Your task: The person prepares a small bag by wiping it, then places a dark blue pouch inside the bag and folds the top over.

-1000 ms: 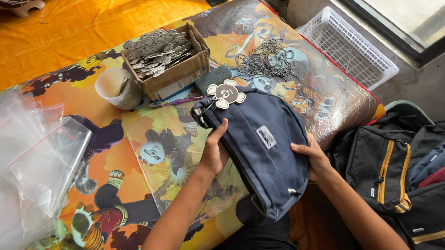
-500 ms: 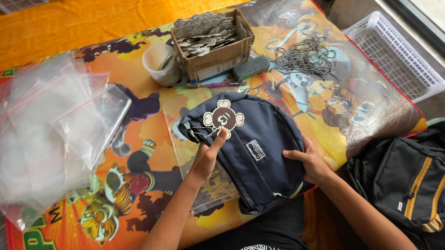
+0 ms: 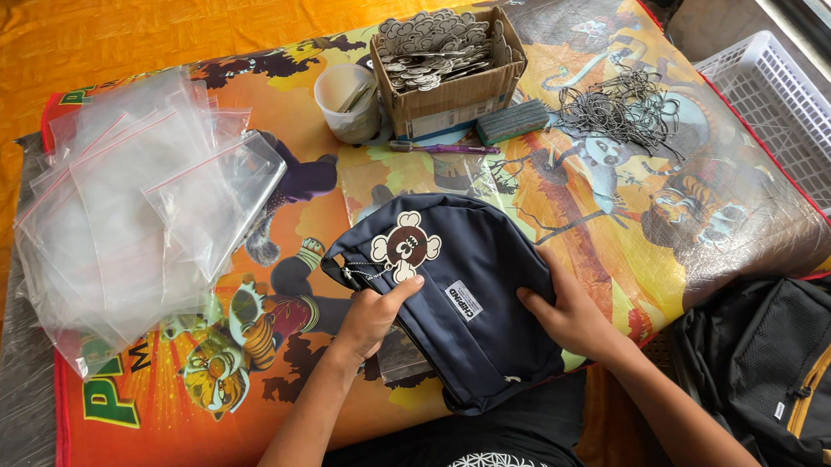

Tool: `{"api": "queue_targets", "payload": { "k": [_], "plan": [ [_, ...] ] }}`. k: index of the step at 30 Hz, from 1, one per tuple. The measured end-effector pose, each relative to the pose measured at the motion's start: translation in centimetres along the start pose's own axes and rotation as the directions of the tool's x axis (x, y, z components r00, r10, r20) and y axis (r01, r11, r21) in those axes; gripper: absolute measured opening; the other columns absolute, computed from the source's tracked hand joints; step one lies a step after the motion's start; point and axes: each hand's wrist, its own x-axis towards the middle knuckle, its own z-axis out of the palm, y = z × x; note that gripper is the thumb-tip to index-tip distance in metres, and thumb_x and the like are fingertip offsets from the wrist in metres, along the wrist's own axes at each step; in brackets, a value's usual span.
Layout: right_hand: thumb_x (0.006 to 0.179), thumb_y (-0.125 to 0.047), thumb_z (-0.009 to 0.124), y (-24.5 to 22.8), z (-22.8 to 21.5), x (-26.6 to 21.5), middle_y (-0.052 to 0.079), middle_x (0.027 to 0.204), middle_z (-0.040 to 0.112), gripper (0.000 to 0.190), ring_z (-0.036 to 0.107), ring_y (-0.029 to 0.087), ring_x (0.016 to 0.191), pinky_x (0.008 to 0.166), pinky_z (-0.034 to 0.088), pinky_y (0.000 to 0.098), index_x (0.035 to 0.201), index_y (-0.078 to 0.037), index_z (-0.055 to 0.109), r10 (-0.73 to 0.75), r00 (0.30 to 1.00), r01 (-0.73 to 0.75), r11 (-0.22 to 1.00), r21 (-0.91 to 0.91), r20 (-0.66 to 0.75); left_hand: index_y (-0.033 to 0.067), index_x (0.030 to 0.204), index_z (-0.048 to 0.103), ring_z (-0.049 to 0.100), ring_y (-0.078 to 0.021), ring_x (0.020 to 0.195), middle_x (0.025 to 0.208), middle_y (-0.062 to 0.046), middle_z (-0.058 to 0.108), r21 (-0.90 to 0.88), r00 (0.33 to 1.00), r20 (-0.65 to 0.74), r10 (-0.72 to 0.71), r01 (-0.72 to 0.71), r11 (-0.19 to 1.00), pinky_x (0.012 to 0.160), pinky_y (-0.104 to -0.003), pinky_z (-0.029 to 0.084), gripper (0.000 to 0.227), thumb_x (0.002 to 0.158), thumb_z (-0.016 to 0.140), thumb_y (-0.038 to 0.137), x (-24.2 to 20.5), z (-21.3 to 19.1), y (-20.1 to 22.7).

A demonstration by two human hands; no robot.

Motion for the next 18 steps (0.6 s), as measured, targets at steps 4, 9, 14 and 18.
{"api": "queue_targets", "payload": {
  "k": [4,9,14,18],
  "plan": [
    [0.085,-0.005,0.061,0.4,2.0,-0.9,0.023,0.115,0.072,0.064,0.070,0.045,0.104,0.076,0.055,0.0554,0.147,-0.019,0.052,-0.136,0.991,0.134,0.973,-0.188,0.002,-0.0111,0.114,0.070,0.072,-0.0256,0.088,0.097,-0.018,0.071,-0.071,0.998,-0.005,-0.055,0.055,0.996,0.064,-0.047,0.064,0.051,0.078,0.090,0.018,4.4,-0.9,-5.5],
    [0.072,0.005,0.057,-2.9,4.7,-2.1,0.022,0.126,0.065,0.074,0.069,0.039,0.107,0.079,0.061,0.0434,0.146,0.000,0.052,-0.639,0.769,0.492,0.560,-0.667,0.030,-0.0117,0.113,0.068,0.075,-0.0349,0.080,0.095,-0.026,0.072,-0.126,0.999,-0.030,-0.042,0.038,0.991,0.054,-0.053,0.065,0.044,0.084,0.083,0.019,5.6,0.3,-5.4],
    [0.093,-0.036,0.064,-5.5,7.2,-4.0,0.024,0.142,0.058,0.066,0.058,0.040,0.123,0.100,0.054,0.0464,0.142,0.006,0.049,-0.621,0.772,0.515,0.485,-0.707,0.137,0.0078,0.094,0.080,0.069,-0.0147,0.088,0.094,0.000,0.076,0.065,0.977,-0.070,-0.201,0.206,0.976,0.077,-0.031,0.057,0.026,0.089,0.070,0.031,0.7,2.0,-2.6],
    [0.084,-0.051,0.074,-4.9,9.3,-4.4,0.019,0.143,0.056,0.074,0.057,0.038,0.118,0.083,0.057,0.0450,0.133,0.000,0.055,-0.552,0.830,0.394,0.474,-0.787,0.084,0.0065,0.075,0.079,0.071,-0.0166,0.072,0.076,-0.004,0.074,0.196,0.935,-0.084,-0.345,0.355,0.914,0.064,-0.030,0.052,0.046,0.085,0.069,0.051,-1.0,3.1,-1.0]
  ]
}}
